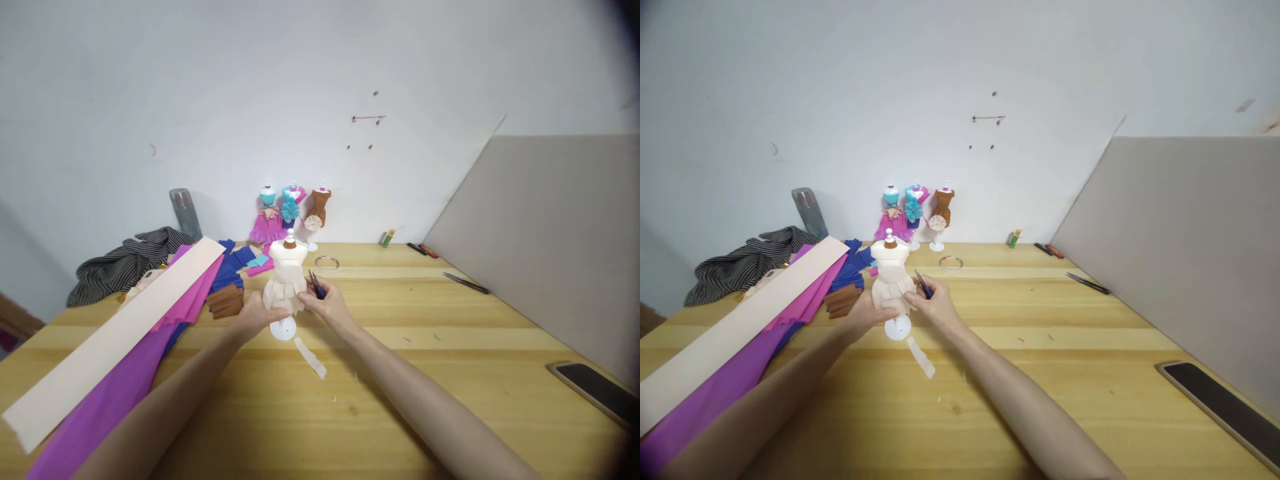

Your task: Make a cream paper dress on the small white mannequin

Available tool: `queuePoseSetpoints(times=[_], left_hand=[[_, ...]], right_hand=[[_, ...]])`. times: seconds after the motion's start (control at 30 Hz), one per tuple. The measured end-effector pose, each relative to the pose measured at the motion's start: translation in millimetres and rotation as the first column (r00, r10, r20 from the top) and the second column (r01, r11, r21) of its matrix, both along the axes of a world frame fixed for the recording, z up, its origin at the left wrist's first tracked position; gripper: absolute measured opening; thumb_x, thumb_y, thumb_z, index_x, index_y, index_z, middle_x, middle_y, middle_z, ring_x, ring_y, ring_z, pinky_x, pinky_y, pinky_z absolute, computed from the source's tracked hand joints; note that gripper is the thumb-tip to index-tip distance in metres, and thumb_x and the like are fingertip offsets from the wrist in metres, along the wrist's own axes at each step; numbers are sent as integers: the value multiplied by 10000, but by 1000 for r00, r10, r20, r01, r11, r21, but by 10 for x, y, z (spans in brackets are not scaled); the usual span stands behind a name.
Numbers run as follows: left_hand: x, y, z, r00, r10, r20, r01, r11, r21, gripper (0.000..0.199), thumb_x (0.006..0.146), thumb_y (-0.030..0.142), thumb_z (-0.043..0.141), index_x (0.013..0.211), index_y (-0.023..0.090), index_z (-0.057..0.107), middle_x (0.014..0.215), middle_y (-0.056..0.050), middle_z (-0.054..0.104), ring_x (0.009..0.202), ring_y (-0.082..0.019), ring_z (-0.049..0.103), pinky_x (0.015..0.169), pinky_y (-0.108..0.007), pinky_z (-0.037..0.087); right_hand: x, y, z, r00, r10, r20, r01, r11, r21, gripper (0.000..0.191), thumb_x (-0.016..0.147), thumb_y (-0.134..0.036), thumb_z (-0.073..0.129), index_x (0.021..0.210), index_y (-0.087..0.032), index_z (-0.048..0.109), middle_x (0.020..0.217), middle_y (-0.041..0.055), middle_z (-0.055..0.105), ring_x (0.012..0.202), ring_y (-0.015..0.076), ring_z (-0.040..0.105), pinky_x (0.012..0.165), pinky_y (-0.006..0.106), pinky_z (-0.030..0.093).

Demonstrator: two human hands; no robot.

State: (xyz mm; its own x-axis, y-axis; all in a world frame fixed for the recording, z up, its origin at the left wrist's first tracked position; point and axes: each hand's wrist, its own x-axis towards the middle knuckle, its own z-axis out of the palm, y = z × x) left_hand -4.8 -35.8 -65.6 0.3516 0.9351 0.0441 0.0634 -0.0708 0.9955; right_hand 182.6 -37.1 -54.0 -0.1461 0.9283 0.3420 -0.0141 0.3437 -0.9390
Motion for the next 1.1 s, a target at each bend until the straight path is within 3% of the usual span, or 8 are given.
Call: queuePoseSetpoints(times=[0.2, 0.4, 0.6, 0.7, 0.83, 1.1], left_hand=[[-146, 69, -65, 999, 30, -36, -30, 999, 14, 484, 587, 438, 811, 913, 96, 709, 909, -114, 744, 874, -286, 678, 833, -377, 516], [-203, 48, 33, 998, 67, -16, -65, 993, 102, 606, 552, 475, 804, 1027, 118, 688, 988, -100, 727, 934, -280, 655, 831, -360, 516], [-266, -33, 124, 983, 160, -93, -136, 965, 224, 286, 724, 428, 673, 702, 145, 713, 808, -46, 724, 885, -268, 636, 811, -329, 494], [-302, -28, 82, 980, 165, -112, -130, 954, 270, 267, 765, 403, 636, 782, 153, 728, 875, -42, 729, 931, -260, 633, 826, -305, 488], [-327, 23, -32, 980, 132, -145, -87, 955, 283, 326, 717, 378, 697, 955, 157, 727, 980, -51, 731, 943, -253, 646, 817, -291, 501], [-393, 102, -191, 965, 150, -213, -79, 948, 309, 261, 766, 369, 648, 757, 125, 739, 849, -58, 745, 829, -226, 660, 787, -285, 499]], right_hand=[[57, 42, -87, 998, -24, 50, 22, 999, 39, 246, 675, -405, 700, 723, -176, 627, 561, -55, 356, 549, 98, 312, 538, 250, 259], [115, 111, -201, 996, -52, 70, 47, 996, 76, 218, 680, -358, 682, 618, -172, 588, 583, -34, 454, 567, 104, 379, 552, 243, 300], [162, 131, -210, 993, -90, 79, 80, 990, 114, 171, 683, -314, 671, 607, -175, 605, 581, -32, 479, 563, 103, 401, 561, 243, 321], [172, 130, -221, 992, -82, 96, 70, 990, 121, 151, 695, -305, 659, 632, -172, 624, 593, -27, 494, 573, 105, 414, 567, 242, 325], [168, 133, -286, 990, -50, 132, 35, 993, 114, 156, 703, -324, 672, 739, -173, 667, 592, -31, 501, 567, 106, 417, 557, 237, 327], [217, 196, -409, 983, -72, 169, 49, 990, 134, 155, 736, -295, 618, 639, -176, 596, 598, -30, 479, 577, 105, 403, 549, 229, 317]])
